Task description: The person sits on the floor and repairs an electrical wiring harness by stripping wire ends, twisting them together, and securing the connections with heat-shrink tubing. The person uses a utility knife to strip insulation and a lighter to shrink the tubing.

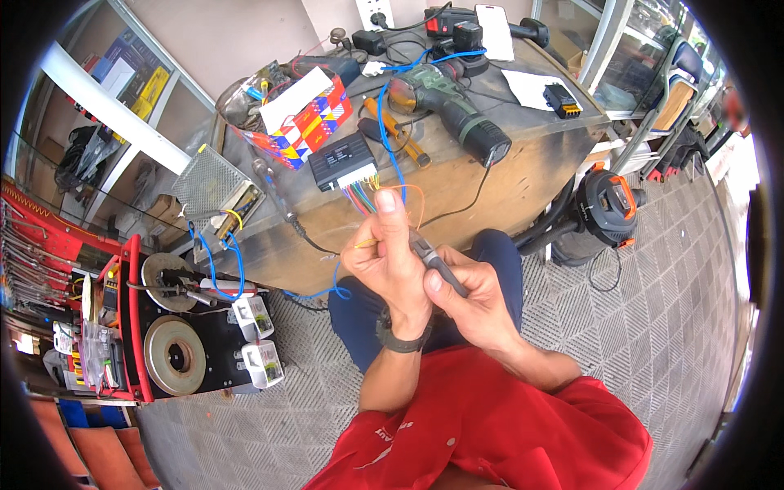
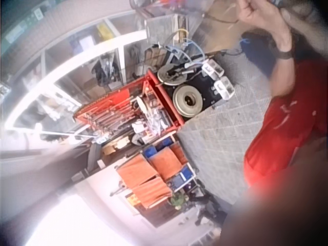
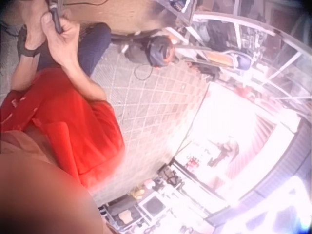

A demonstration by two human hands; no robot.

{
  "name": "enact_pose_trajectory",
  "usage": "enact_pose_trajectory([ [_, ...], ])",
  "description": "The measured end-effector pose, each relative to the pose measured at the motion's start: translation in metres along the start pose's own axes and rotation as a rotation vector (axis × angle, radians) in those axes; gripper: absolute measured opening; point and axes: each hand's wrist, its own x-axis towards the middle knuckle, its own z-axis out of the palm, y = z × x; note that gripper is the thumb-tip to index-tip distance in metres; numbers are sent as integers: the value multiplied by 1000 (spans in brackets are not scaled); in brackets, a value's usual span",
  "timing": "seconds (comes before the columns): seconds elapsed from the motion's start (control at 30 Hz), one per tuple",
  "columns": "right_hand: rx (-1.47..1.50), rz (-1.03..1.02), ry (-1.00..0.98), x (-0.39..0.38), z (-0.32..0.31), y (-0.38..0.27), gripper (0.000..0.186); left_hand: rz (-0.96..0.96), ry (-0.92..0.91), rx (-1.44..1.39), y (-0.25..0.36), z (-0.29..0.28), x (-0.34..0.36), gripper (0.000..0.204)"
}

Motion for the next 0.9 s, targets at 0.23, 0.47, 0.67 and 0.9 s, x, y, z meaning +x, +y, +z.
enact_pose_trajectory([
  [0.23,720,181,589,-6,37,26,37,63,292,-65,-12,4,-2,66],
  [0.47,-230,-260,166,5,-13,-10,28,-52,-205,139,-12,-18,8,34],
  [0.67,-877,-348,17,11,-55,-49,26,-82,-320,215,-4,-36,11,29],
  [0.9,-893,-257,-71,18,-54,-86,17,57,-322,400,2,-31,9,29],
])
